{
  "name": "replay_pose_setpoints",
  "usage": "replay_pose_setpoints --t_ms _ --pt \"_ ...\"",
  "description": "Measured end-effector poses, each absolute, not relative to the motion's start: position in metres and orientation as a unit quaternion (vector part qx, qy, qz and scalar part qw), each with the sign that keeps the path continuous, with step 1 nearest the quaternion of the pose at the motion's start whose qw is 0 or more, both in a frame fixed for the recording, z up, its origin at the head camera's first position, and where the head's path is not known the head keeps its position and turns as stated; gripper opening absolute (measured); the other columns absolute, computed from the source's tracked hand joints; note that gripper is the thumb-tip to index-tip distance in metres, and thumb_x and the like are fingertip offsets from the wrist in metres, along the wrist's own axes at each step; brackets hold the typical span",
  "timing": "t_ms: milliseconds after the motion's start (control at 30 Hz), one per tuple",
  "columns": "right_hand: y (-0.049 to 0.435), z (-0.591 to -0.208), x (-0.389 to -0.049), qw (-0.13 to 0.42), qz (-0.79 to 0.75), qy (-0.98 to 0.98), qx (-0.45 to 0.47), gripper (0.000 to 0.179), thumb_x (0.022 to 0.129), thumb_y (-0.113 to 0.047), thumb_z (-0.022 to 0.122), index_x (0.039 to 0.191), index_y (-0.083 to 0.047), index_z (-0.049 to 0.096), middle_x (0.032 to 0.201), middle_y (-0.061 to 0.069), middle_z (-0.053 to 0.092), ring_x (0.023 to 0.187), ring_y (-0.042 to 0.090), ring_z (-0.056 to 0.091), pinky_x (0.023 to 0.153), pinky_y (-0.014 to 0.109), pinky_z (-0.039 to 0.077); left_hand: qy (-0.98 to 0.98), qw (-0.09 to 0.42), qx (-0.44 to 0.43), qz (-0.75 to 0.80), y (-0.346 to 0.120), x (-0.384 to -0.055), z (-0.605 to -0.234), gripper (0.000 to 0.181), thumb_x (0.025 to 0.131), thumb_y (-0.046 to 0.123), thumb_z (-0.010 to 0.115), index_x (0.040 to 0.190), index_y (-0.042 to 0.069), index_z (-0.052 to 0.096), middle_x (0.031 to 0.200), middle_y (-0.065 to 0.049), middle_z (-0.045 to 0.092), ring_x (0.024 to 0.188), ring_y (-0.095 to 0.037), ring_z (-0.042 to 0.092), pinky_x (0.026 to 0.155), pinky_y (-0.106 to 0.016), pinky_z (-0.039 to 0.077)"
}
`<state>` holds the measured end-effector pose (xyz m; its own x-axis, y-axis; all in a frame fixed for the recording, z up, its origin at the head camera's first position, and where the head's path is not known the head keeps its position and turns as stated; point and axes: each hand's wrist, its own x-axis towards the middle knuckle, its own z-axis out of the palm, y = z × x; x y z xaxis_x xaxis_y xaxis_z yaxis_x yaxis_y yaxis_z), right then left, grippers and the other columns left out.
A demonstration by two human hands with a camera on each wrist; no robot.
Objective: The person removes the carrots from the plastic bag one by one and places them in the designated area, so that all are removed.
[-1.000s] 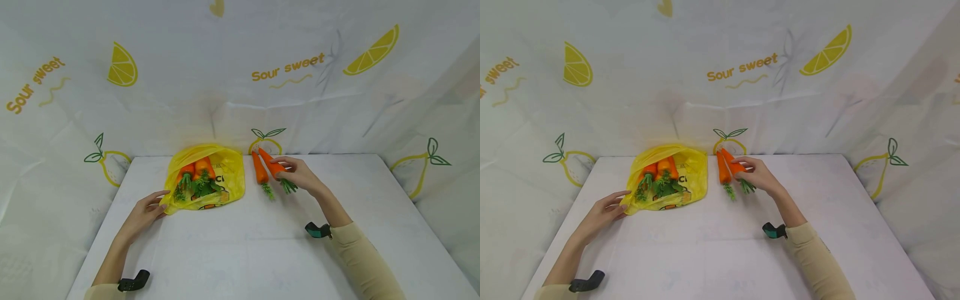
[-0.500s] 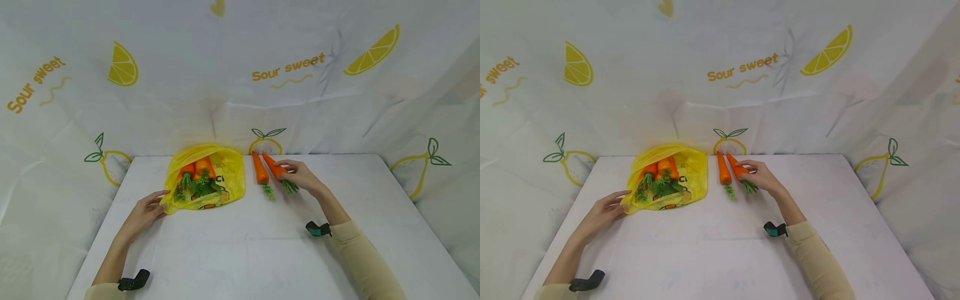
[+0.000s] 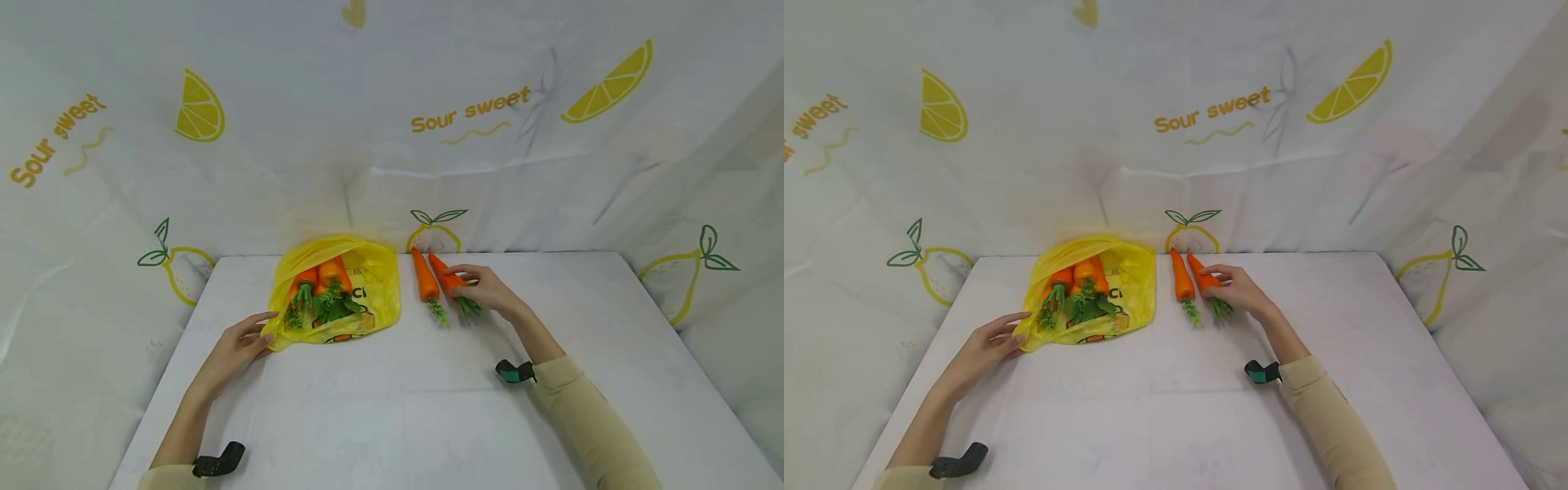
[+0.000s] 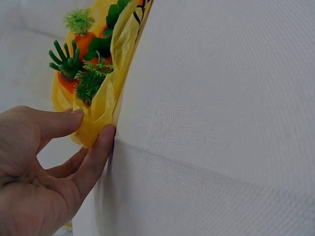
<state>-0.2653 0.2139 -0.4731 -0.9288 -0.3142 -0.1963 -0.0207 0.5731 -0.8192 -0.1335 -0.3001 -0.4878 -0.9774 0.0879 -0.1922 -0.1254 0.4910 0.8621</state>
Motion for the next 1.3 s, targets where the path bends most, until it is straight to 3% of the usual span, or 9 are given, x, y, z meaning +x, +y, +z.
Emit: replay_pose_setpoints --t_ms 233,467,633,1300 --pt "0.212 -0.477 -0.264 0.158 -0.455 0.871 -0.093 0.049 0.100 -0.023 0.075 0.148 -0.013 0.065 0.155 0.026 0.057 0.131 0.044 0.061 0.114 0.056 0.052 0.853 0.107 -0.010 0.510 -0.300 -0.134 -0.486 0.056 0.110 0.019 0.065 0.162 0.007 0.049 0.154 -0.037 0.050 0.126 -0.037 0.069 0.090 -0.024 0.067" --pt "0.212 -0.482 -0.264 0.153 -0.450 0.872 -0.114 0.051 0.099 -0.025 0.079 0.147 -0.012 0.066 0.147 0.026 0.062 0.121 0.038 0.063 0.102 0.042 0.054 0.855 0.104 -0.013 0.507 -0.299 -0.134 -0.487 0.054 0.110 0.019 0.065 0.161 0.008 0.050 0.153 -0.036 0.051 0.126 -0.035 0.069 0.090 -0.020 0.065" --pt "0.211 -0.482 -0.264 0.152 -0.445 0.873 -0.130 0.053 0.099 -0.023 0.079 0.148 -0.009 0.064 0.146 0.029 0.062 0.119 0.038 0.065 0.099 0.039 0.056 0.854 0.104 -0.016 0.509 -0.299 -0.134 -0.487 0.054 0.110 0.019 0.066 0.161 0.009 0.050 0.155 -0.036 0.049 0.128 -0.038 0.068 0.090 -0.021 0.066" --pt "0.217 -0.462 -0.263 0.135 -0.456 0.870 -0.131 0.054 0.102 -0.019 0.074 0.152 -0.007 0.060 0.155 0.030 0.054 0.133 0.050 0.061 0.101 0.050 0.064 0.856 0.098 -0.010 0.507 -0.300 -0.134 -0.487 0.053 0.110 0.018 0.065 0.160 0.009 0.051 0.157 -0.037 0.048 0.127 -0.037 0.068 0.089 -0.017 0.064"
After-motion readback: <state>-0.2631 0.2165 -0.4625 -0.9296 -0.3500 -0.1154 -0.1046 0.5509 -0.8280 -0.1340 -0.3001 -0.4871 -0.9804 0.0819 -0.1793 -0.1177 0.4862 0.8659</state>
